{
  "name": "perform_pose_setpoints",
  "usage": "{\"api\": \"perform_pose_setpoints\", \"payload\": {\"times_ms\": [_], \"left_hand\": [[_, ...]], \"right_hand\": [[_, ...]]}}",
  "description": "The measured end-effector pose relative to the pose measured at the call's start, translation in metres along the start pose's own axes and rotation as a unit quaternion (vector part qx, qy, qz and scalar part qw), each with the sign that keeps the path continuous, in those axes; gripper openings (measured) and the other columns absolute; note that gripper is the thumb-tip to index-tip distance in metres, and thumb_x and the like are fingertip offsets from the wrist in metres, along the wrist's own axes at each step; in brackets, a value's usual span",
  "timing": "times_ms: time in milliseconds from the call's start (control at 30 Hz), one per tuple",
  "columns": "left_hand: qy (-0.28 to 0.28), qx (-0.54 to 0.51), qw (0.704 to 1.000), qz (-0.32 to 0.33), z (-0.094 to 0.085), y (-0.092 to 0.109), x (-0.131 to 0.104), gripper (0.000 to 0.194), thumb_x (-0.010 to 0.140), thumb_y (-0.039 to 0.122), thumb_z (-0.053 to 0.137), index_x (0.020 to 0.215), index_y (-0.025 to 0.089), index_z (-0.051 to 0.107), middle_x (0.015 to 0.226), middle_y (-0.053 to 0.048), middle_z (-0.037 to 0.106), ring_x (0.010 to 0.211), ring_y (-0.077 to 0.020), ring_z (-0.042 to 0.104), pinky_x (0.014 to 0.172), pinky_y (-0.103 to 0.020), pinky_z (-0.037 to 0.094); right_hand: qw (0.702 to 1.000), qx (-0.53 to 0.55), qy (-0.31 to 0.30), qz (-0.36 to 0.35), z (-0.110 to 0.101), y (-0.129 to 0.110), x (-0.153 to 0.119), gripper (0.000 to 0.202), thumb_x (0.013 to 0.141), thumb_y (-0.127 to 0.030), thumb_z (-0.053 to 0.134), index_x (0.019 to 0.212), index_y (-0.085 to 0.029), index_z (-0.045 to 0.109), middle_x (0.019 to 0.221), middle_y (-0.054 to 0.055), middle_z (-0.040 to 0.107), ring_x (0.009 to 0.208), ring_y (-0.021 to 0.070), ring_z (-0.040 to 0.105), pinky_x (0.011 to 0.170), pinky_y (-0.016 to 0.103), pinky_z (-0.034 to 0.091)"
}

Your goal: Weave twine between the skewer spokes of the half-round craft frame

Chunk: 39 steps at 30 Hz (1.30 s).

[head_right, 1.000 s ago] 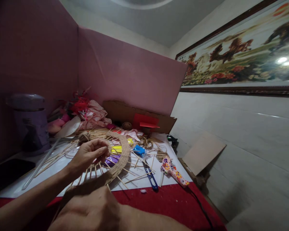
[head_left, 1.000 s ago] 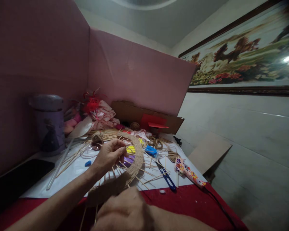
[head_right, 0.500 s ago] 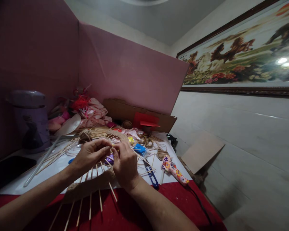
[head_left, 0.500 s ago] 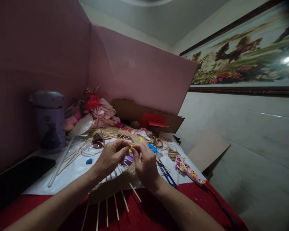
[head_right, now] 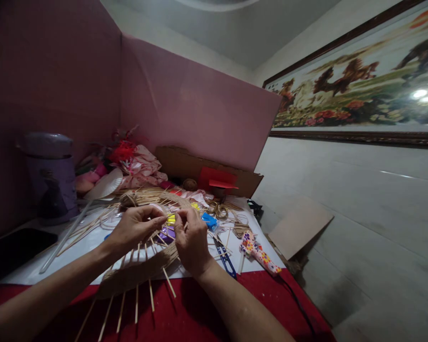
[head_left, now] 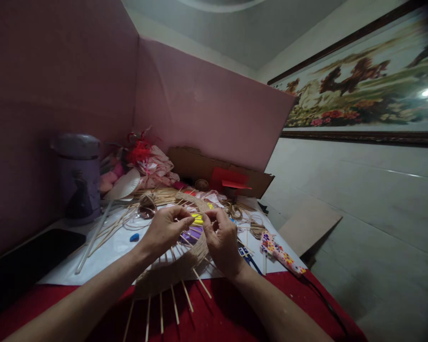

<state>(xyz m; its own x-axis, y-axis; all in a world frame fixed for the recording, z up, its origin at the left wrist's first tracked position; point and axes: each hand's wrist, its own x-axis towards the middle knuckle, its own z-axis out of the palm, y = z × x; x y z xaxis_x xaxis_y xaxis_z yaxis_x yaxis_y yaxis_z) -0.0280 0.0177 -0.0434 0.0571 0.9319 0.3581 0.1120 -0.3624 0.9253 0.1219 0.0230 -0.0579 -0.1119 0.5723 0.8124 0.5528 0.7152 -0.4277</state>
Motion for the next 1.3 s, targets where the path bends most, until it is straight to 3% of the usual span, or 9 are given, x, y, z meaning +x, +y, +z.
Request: {"api": "perform_pose_setpoints", "payload": {"times_ms": [267, 400, 700, 867, 967, 1033, 1133, 1300], "left_hand": [[-0.061, -0.203, 0.973, -0.096, -0.003, 0.005, 0.0, 0.02, 0.068, 0.032, 0.07, 0.073, 0.014, 0.063, 0.051, 0.004, 0.054, 0.031, -0.0016, 0.035, 0.032, -0.015, 0.015], [-0.097, -0.219, 0.964, -0.113, -0.004, 0.0, 0.0, 0.024, 0.072, 0.035, 0.067, 0.063, 0.014, 0.057, 0.046, 0.006, 0.048, 0.028, -0.0006, 0.029, 0.031, -0.017, 0.008], [-0.131, -0.267, 0.942, -0.156, -0.005, -0.001, -0.001, 0.025, 0.072, 0.034, 0.068, 0.063, 0.014, 0.056, 0.046, 0.006, 0.043, 0.032, -0.0006, 0.027, 0.033, -0.017, 0.012], [-0.094, -0.225, 0.964, -0.1, -0.004, -0.001, 0.001, 0.019, 0.071, 0.031, 0.067, 0.078, 0.014, 0.063, 0.046, 0.006, 0.047, 0.032, -0.0022, 0.03, 0.034, -0.018, 0.013], [-0.07, -0.118, 0.99, -0.044, -0.001, -0.002, 0.002, 0.021, 0.073, 0.031, 0.062, 0.084, 0.013, 0.065, 0.041, 0.007, 0.045, 0.033, -0.0043, 0.031, 0.035, -0.018, 0.018], [-0.049, -0.02, 0.998, 0.023, 0.001, -0.004, 0.001, 0.017, 0.074, 0.027, 0.059, 0.079, 0.013, 0.065, 0.05, 0.003, 0.053, 0.04, -0.0064, 0.04, 0.04, -0.019, 0.028], [-0.042, 0.101, 0.987, 0.118, 0.002, -0.006, 0.0, 0.015, 0.076, 0.021, 0.053, 0.075, 0.013, 0.066, 0.065, -0.002, 0.06, 0.057, -0.0105, 0.049, 0.052, -0.023, 0.038], [-0.058, 0.174, 0.965, 0.187, -0.002, -0.003, 0.0, 0.014, 0.076, 0.018, 0.053, 0.072, 0.013, 0.066, 0.068, -0.004, 0.06, 0.064, -0.0132, 0.051, 0.058, -0.026, 0.04]], "right_hand": [[0.999, -0.025, -0.022, -0.04, 0.002, 0.005, 0.0, 0.011, 0.084, -0.019, 0.046, 0.078, -0.017, 0.055, 0.074, 0.003, 0.058, 0.065, 0.0141, 0.052, 0.06, 0.025, 0.04], [0.998, -0.028, -0.019, -0.047, 0.003, 0.006, -0.001, 0.01, 0.084, -0.017, 0.046, 0.078, -0.018, 0.054, 0.074, 0.003, 0.057, 0.065, 0.0141, 0.052, 0.059, 0.025, 0.04], [0.998, -0.05, -0.022, -0.038, 0.004, 0.006, -0.004, 0.01, 0.084, -0.016, 0.045, 0.079, -0.018, 0.053, 0.074, 0.003, 0.056, 0.065, 0.0144, 0.051, 0.061, 0.025, 0.038], [0.993, -0.048, -0.071, -0.082, 0.003, 0.002, -0.005, 0.012, 0.085, -0.016, 0.043, 0.078, -0.018, 0.053, 0.073, 0.003, 0.057, 0.066, 0.0145, 0.052, 0.063, 0.025, 0.038], [0.994, -0.04, -0.07, -0.08, 0.002, -0.001, -0.006, 0.013, 0.086, -0.019, 0.043, 0.078, -0.017, 0.053, 0.071, 0.002, 0.056, 0.063, 0.0137, 0.051, 0.061, 0.025, 0.037], [0.996, -0.034, -0.061, -0.061, 0.002, -0.002, -0.007, 0.014, 0.087, -0.022, 0.044, 0.077, -0.017, 0.052, 0.07, 0.002, 0.055, 0.061, 0.0132, 0.049, 0.058, 0.025, 0.035], [0.998, -0.021, -0.056, -0.035, 0.001, -0.002, -0.007, 0.015, 0.087, -0.023, 0.043, 0.076, -0.017, 0.052, 0.068, 0.002, 0.054, 0.059, 0.0131, 0.048, 0.055, 0.024, 0.034], [0.998, 0.003, -0.062, -0.004, 0.002, -0.001, -0.008, 0.017, 0.088, -0.027, 0.044, 0.074, -0.018, 0.05, 0.067, 0.001, 0.051, 0.061, 0.0133, 0.048, 0.056, 0.025, 0.034]]}}
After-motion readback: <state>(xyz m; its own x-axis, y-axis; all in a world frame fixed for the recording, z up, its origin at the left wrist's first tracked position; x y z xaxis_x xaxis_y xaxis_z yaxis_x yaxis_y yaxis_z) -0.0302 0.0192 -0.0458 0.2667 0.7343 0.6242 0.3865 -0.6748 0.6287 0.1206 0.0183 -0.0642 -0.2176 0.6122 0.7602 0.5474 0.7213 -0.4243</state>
